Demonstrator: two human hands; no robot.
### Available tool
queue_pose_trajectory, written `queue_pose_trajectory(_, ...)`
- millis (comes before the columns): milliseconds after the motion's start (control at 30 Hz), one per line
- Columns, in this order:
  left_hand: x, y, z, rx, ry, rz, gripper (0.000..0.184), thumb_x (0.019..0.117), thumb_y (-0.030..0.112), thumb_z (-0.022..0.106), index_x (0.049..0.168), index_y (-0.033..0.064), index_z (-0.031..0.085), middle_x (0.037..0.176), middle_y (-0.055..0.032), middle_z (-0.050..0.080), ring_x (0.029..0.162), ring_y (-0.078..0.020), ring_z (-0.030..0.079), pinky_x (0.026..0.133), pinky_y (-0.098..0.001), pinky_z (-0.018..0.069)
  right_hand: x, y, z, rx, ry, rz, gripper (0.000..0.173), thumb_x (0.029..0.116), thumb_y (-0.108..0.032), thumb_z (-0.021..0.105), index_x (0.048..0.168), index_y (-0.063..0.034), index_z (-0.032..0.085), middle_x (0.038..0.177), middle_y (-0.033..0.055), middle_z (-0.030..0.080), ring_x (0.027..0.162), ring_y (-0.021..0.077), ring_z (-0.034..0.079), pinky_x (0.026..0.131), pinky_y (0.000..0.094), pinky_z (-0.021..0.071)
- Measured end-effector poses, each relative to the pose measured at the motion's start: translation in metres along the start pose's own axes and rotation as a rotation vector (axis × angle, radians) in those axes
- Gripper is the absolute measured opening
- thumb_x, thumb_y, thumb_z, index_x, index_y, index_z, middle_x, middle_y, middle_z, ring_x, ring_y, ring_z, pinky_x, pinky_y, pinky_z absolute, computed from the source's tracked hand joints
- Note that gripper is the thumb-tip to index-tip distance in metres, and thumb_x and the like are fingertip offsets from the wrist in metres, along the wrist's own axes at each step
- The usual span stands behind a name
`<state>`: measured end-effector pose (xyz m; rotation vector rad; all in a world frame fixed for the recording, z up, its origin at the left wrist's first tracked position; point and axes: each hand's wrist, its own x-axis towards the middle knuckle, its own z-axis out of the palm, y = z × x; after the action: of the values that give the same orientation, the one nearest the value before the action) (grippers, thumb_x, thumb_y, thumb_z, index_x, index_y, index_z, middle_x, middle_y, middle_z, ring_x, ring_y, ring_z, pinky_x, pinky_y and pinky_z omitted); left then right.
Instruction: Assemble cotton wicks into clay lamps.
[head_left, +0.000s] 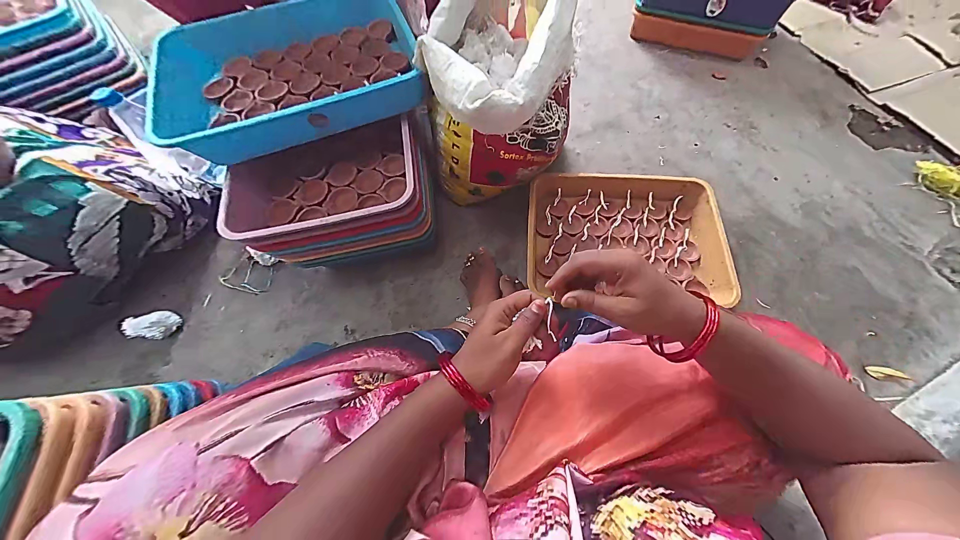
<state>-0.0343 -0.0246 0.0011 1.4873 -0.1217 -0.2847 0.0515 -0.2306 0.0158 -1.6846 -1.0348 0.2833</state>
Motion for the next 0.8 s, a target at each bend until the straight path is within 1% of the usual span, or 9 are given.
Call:
queue_pose_trajectory(133, 0.000, 0.002, 0.002, 0.023, 0.004, 0.040, 0.027, 0.1068, 0.009, 0.041, 0.090, 0.0096, 0.063, 0.073, 0.0111, 0.061, 0.067, 0.0037, 0.057, 0.065, -0.0151, 0.0500, -0.001, 0.003, 0.007, 0.042, -0.002, -0.003, 0.015, 0.0914, -0.006, 0.069, 0.105, 0.0002, 0.073, 0.094, -0.0003, 0.071, 0.079, -0.0011, 0.065, 0.071, 0.0151, 0.0557)
queue_pose_trajectory(267, 0.001, 0.003, 0.005, 0.079, 0.018, 0.039, 0.027, 0.1061, 0.008, 0.043, 0.088, 0.0090, 0.063, 0.072, 0.0112, 0.059, 0.066, 0.0044, 0.056, 0.064, -0.0143, 0.0487, -0.001, 0.008, 0.014, 0.072, 0.062, -0.027, 0.007, 0.0906, -0.003, 0.069, 0.095, -0.0001, 0.073, 0.090, -0.0003, 0.070, 0.078, -0.0009, 0.065, 0.071, 0.0154, 0.0567)
queue_pose_trajectory(333, 0.001, 0.002, 0.005, 0.083, 0.030, 0.024, 0.026, 0.1056, 0.009, 0.045, 0.088, 0.0094, 0.063, 0.074, 0.0104, 0.060, 0.068, 0.0041, 0.057, 0.066, -0.0151, 0.0497, -0.002, 0.011, 0.017, 0.042, 0.079, -0.058, 0.004, 0.0904, -0.002, 0.067, 0.092, 0.0007, 0.070, 0.088, 0.0005, 0.068, 0.076, -0.0013, 0.062, 0.069, 0.0141, 0.0541)
queue_pose_trajectory(400, 0.002, 0.002, 0.005, -0.002, 0.039, -0.029, 0.024, 0.1064, 0.014, 0.044, 0.093, 0.0110, 0.063, 0.079, 0.0086, 0.063, 0.071, 0.0018, 0.059, 0.067, -0.0173, 0.0512, -0.002, 0.012, 0.013, -0.005, 0.080, -0.089, 0.006, 0.0918, -0.005, 0.066, 0.090, -0.0001, 0.069, 0.087, 0.0005, 0.066, 0.076, -0.0009, 0.061, 0.068, 0.0143, 0.0534)
queue_pose_trajectory(467, 0.003, 0.001, 0.003, -0.152, 0.035, -0.081, 0.029, 0.1080, 0.024, 0.038, 0.104, 0.0134, 0.065, 0.089, 0.0062, 0.065, 0.074, -0.0005, 0.061, 0.067, -0.0181, 0.0529, -0.003, 0.009, 0.004, -0.015, 0.074, -0.118, 0.007, 0.0930, -0.007, 0.065, 0.091, -0.0020, 0.069, 0.087, -0.0013, 0.065, 0.078, -0.0007, 0.061, 0.069, 0.0150, 0.0532)
queue_pose_trajectory(533, 0.005, -0.003, -0.001, -0.280, 0.023, -0.096, 0.035, 0.1063, 0.031, 0.034, 0.112, 0.0145, 0.064, 0.090, 0.0044, 0.065, 0.074, -0.0028, 0.061, 0.065, -0.0187, 0.0529, -0.005, 0.006, -0.006, 0.036, 0.012, -0.168, 0.009, 0.0953, -0.011, 0.064, 0.091, -0.0041, 0.067, 0.088, -0.0033, 0.065, 0.081, -0.0018, 0.061, 0.072, 0.0146, 0.0534)
queue_pose_trajectory(667, 0.005, -0.002, -0.001, -0.392, 0.058, -0.142, 0.031, 0.0970, 0.016, 0.033, 0.120, 0.0153, 0.055, 0.089, 0.0034, 0.058, 0.070, -0.0052, 0.059, 0.062, -0.0198, 0.0521, -0.008, 0.002, -0.007, 0.082, -0.153, -0.227, 0.015, 0.0991, -0.014, 0.062, 0.091, -0.0030, 0.067, 0.088, -0.0009, 0.067, 0.089, 0.0005, 0.063, 0.081, 0.0163, 0.0531)
queue_pose_trajectory(733, 0.006, 0.000, 0.000, -0.426, 0.076, -0.159, 0.032, 0.0892, 0.007, 0.039, 0.117, 0.0152, 0.053, 0.085, 0.0030, 0.057, 0.069, -0.0065, 0.059, 0.062, -0.0215, 0.0523, -0.008, 0.002, 0.000, -0.013, -0.130, -0.218, 0.015, 0.0979, -0.013, 0.062, 0.090, -0.0021, 0.069, 0.088, 0.0004, 0.067, 0.088, 0.0004, 0.063, 0.079, 0.0146, 0.0529)
queue_pose_trajectory(800, 0.006, 0.002, 0.000, -0.437, 0.084, -0.155, 0.029, 0.0868, 0.002, 0.044, 0.110, 0.0154, 0.055, 0.082, 0.0036, 0.057, 0.069, -0.0063, 0.059, 0.063, -0.0215, 0.0524, -0.007, 0.005, 0.005, -0.066, -0.080, -0.215, 0.013, 0.0962, -0.011, 0.064, 0.090, -0.0016, 0.070, 0.088, 0.0008, 0.067, 0.085, -0.0001, 0.062, 0.076, 0.0135, 0.0523)
